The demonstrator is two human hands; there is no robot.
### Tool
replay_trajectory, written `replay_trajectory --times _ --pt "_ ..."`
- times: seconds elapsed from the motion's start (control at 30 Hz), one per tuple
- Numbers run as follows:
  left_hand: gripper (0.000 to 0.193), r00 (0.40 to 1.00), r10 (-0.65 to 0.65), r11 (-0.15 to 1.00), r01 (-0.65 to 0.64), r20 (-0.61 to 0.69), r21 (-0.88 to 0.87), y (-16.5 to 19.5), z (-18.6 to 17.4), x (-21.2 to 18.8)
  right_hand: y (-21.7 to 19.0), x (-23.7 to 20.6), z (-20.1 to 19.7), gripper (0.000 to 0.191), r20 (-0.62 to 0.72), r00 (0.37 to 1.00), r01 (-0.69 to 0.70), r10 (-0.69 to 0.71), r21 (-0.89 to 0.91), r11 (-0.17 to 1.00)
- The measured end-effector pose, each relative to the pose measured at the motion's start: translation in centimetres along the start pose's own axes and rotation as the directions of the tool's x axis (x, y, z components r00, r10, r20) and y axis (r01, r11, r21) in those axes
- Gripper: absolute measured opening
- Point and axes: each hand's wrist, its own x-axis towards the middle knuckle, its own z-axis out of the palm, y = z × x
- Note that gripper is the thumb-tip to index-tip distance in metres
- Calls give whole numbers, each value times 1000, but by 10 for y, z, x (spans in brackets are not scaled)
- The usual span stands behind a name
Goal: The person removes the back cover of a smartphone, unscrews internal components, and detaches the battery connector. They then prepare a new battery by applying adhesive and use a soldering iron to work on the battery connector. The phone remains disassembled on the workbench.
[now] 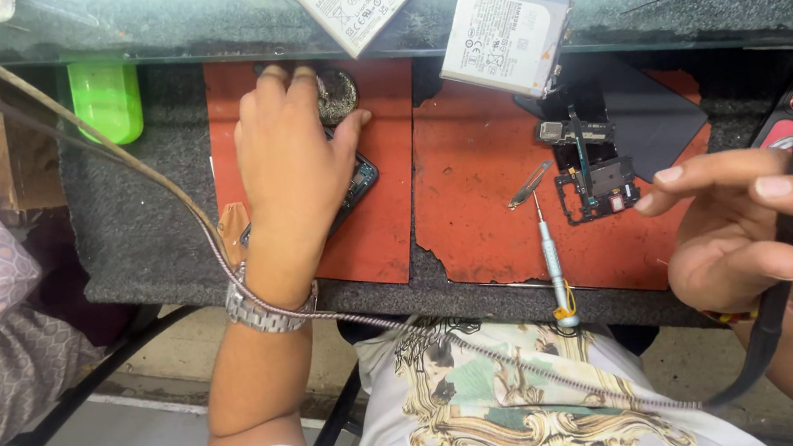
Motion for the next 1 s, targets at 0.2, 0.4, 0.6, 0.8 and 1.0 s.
replay_trajectory --times 0.2,0.4,0.6,0.8,1.0 --pt "53 999 29 997 -26 35 -73 1 4 0 -7 16 13 71 49 997 -62 54 177 982" --pt "63 919 378 810 -270 111 -521 51 -53 -19 -12 24 1 39 101 967 -255 235 327 910" --pt "79 869 491 714 -437 -54 -547 85 -26 16 -13 35 -6 14 102 968 -247 229 247 937" --pt "95 895 442 762 -412 -64 -500 91 -6 29 -6 46 -8 17 88 943 -328 321 74 942" --pt "98 901 428 746 -397 -72 -535 82 -3 32 -1 56 -1 20 197 936 -270 292 -131 954"
